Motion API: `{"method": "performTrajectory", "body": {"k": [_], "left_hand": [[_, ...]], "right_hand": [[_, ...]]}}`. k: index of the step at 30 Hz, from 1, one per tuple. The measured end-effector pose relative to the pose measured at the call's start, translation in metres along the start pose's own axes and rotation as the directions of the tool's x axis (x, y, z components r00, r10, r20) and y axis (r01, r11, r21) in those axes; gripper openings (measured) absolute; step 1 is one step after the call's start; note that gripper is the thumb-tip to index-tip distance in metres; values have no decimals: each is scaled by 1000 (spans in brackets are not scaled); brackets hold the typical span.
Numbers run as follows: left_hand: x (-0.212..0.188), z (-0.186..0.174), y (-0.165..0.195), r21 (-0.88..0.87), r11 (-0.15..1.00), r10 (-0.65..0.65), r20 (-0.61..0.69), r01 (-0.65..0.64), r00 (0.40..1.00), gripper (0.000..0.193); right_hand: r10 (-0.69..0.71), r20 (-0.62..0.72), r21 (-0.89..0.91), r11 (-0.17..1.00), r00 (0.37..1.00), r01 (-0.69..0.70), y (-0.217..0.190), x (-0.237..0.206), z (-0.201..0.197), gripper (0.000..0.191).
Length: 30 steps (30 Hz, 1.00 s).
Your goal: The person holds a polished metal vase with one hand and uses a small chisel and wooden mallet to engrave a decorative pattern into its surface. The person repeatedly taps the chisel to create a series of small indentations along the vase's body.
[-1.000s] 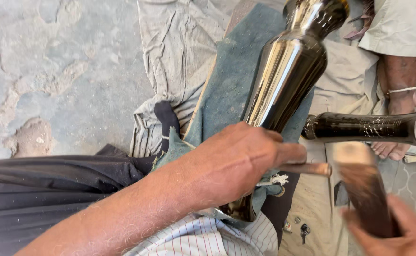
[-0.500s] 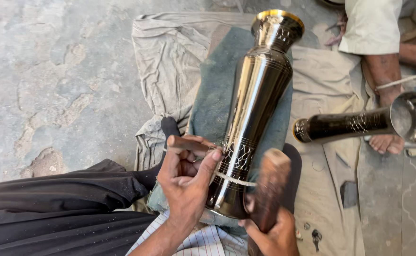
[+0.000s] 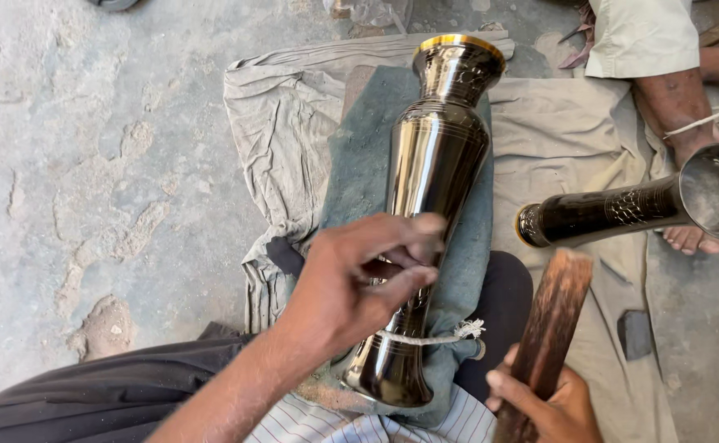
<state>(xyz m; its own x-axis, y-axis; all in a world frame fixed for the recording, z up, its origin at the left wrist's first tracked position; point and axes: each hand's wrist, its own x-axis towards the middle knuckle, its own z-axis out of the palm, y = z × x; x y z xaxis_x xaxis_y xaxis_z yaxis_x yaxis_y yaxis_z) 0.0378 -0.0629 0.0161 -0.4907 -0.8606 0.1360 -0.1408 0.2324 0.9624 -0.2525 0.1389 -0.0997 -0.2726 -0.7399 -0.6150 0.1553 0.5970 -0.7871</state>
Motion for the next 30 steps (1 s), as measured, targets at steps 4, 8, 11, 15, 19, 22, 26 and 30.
{"method": "performTrajectory", "body": {"k": [4, 8, 11, 15, 19, 22, 26, 30], "left_hand": [[42, 13, 15, 196, 979, 7, 259, -59, 966, 36], [67, 32, 25, 309, 935, 67, 330, -175, 942, 45], [78, 48, 29, 459, 873, -29, 391, -168, 920, 44], [82, 66, 33, 574, 801, -148, 463, -169, 874, 42], [87, 71, 34, 626, 743, -211, 553, -235, 806, 51], [91, 72, 33, 561, 764, -125, 613, -319, 780, 56], [95, 73, 28, 552, 782, -185, 648, -288, 739, 48], [89, 69, 27, 586, 796, -264, 564, -153, 782, 51]], "right_hand": [[-389, 33, -80, 917, 921, 390, -7, 8, -29, 53], [-426, 60, -36, 903, 903, 428, -6, 14, -36, 38], [-244, -1, -145, 960, 970, 241, -6, 24, -36, 42], [-151, -118, -167, 977, 981, 130, -12, 30, -33, 32], [-197, -113, -238, 957, 974, 165, -21, 21, -21, 38], [-339, -198, -123, 939, 920, 320, -27, 14, -13, 31], [-288, -187, -376, 904, 939, 203, -38, 21, -19, 33], [-287, -205, -275, 934, 936, 226, -54, 41, -42, 26]]}}
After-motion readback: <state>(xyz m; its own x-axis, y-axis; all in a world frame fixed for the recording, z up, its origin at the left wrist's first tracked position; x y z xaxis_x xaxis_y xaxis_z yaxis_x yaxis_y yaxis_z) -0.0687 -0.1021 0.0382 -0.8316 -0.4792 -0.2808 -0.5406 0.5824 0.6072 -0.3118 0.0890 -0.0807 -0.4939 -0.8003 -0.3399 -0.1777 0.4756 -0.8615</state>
